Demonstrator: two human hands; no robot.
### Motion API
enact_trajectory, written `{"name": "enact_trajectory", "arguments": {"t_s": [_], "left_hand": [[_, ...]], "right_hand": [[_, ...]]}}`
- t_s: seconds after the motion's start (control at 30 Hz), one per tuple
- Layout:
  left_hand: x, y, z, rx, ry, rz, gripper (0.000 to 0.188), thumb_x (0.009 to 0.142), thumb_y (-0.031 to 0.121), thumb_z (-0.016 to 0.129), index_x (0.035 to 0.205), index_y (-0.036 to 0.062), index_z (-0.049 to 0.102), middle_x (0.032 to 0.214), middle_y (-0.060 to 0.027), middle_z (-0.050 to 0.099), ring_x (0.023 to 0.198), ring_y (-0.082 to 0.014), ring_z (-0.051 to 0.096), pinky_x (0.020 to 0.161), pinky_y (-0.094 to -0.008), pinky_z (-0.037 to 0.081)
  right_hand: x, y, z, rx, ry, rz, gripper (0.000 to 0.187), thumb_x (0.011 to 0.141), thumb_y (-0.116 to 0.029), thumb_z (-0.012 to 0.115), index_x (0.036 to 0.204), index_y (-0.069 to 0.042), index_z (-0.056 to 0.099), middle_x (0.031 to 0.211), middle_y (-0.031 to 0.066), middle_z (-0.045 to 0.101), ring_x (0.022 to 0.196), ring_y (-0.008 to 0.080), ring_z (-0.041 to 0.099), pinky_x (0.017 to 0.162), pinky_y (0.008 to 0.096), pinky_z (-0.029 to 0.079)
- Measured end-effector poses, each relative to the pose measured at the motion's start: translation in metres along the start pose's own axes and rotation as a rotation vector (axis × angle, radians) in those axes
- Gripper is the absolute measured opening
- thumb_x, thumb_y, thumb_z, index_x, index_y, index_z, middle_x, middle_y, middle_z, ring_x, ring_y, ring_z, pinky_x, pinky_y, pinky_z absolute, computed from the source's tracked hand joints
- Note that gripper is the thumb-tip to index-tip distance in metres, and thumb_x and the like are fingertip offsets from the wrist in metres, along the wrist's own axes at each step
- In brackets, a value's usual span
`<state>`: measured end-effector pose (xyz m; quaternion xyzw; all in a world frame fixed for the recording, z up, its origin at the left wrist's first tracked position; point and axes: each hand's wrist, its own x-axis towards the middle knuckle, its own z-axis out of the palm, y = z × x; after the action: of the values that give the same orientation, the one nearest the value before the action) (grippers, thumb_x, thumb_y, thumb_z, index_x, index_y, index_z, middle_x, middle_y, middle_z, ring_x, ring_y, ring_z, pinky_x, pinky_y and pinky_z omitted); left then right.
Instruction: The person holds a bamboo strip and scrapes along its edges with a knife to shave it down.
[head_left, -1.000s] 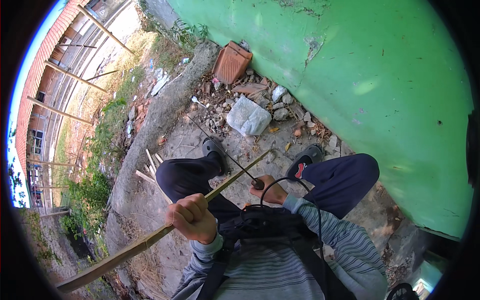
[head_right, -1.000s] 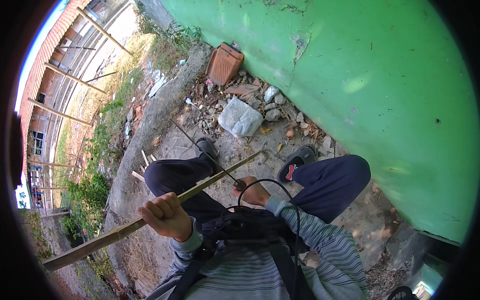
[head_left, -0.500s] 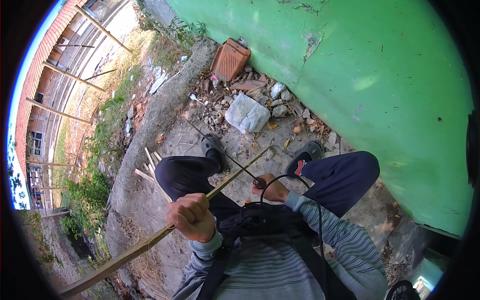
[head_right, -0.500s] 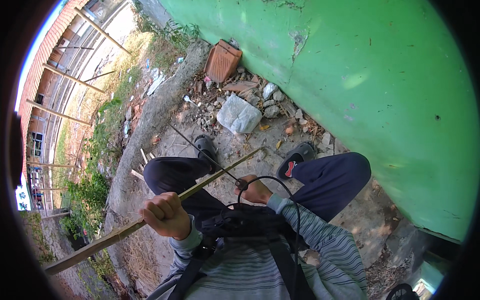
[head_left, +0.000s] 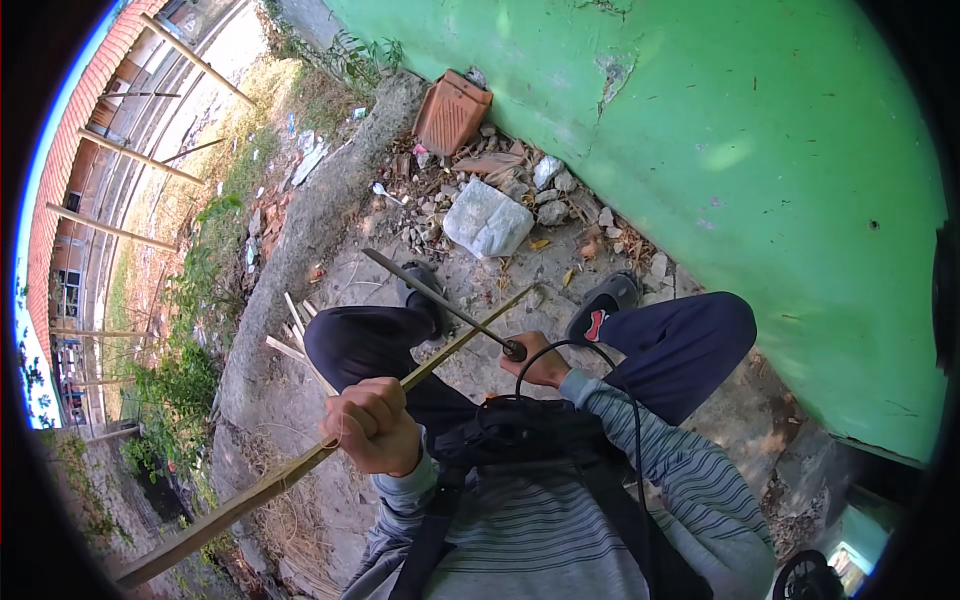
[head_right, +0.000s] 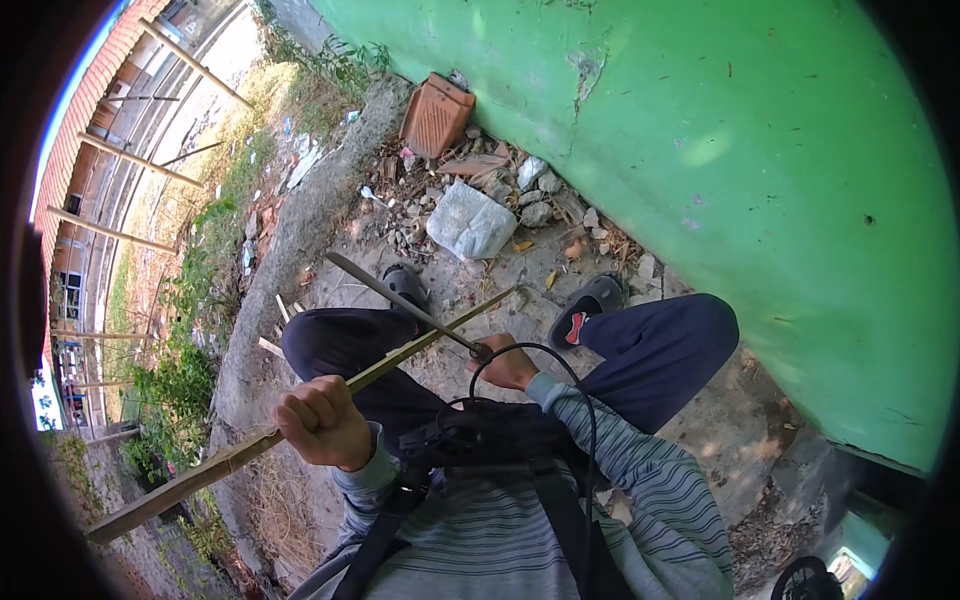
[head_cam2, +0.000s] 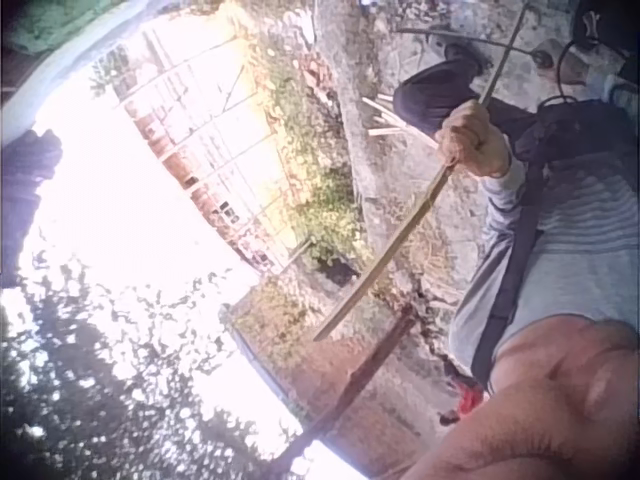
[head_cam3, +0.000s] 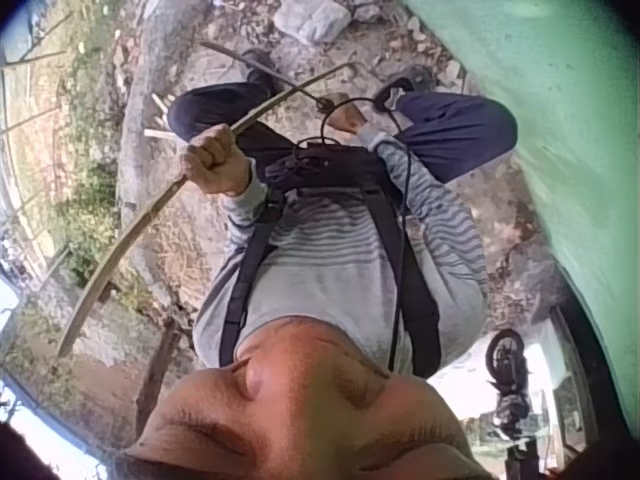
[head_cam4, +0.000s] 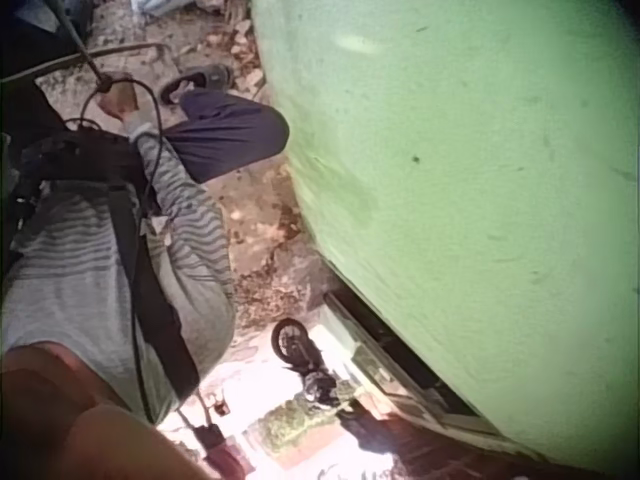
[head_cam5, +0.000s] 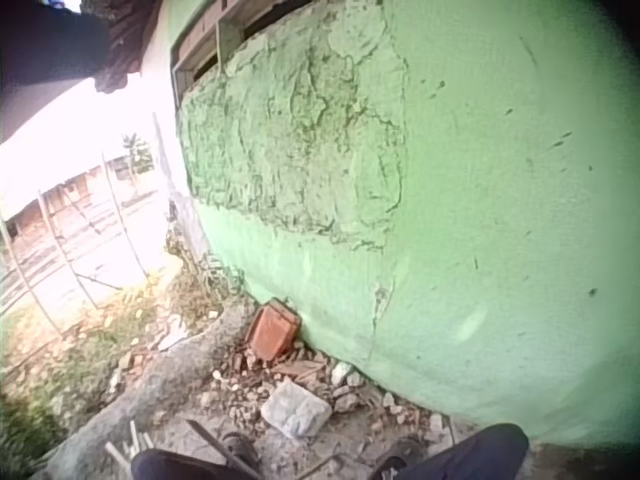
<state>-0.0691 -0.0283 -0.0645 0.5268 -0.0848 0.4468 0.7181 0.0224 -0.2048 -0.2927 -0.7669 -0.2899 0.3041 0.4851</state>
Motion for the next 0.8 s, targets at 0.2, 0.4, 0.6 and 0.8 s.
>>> {"name": "enact_trajectory", "arguments": {"t_s": [0.2, 0.4, 0.6, 0.8], "left_hand": [[0.001, -0.003, 0.006, 0.007, 0.008, -0.019, 0.048, 0.107, 0.025, 0.038, 0.062, 0.0169, 0.025, 0.047, 0.0058, 0.019, 0.04, -0.0065, 0.009, 0.039, -0.0282, 0.012], [0.002, -0.005, 0.004, 0.0, -0.036, -0.01, 0.048, 0.107, 0.025, 0.038, 0.061, 0.0169, 0.025, 0.047, 0.0058, 0.019, 0.039, -0.0064, 0.01, 0.038, -0.0274, 0.012], [0.006, -0.002, 0.003, -0.018, 0.023, 0.005, 0.049, 0.103, 0.022, 0.041, 0.058, 0.0156, 0.023, 0.044, 0.0044, 0.021, 0.036, -0.0064, 0.013, 0.035, -0.0264, 0.013], [0.005, -0.005, 0.001, -0.062, 0.055, 0.002, 0.05, 0.099, 0.017, 0.045, 0.056, 0.0145, 0.02, 0.043, 0.0031, 0.022, 0.035, -0.0066, 0.014, 0.034, -0.0257, 0.013]], "right_hand": [[0.011, 0.062, 0.01, -0.007, 0.132, 0.305, 0.026, 0.077, -0.023, 0.077, 0.081, 0.001, 0.069, 0.078, 0.0213, 0.069, 0.076, 0.036, 0.069, 0.071, 0.0418, 0.053], [0.011, 0.028, 0.012, 0.146, 0.085, 0.06, 0.029, 0.078, -0.022, 0.074, 0.076, 0.004, 0.061, 0.067, 0.0202, 0.06, 0.06, 0.032, 0.055, 0.061, 0.0431, 0.044], [0.03, 0.096, 0.022, 0.108, 0.185, 0.371, 0.029, 0.074, -0.024, 0.075, 0.078, 0.003, 0.066, 0.07, 0.0198, 0.066, 0.066, 0.035, 0.064, 0.067, 0.0427, 0.049], [0.034, 0.127, 0.024, 0.005, 0.209, 0.36, 0.029, 0.074, -0.024, 0.076, 0.077, 0.003, 0.066, 0.07, 0.019, 0.066, 0.066, 0.0291, 0.065, 0.067, 0.0419, 0.049]]}}
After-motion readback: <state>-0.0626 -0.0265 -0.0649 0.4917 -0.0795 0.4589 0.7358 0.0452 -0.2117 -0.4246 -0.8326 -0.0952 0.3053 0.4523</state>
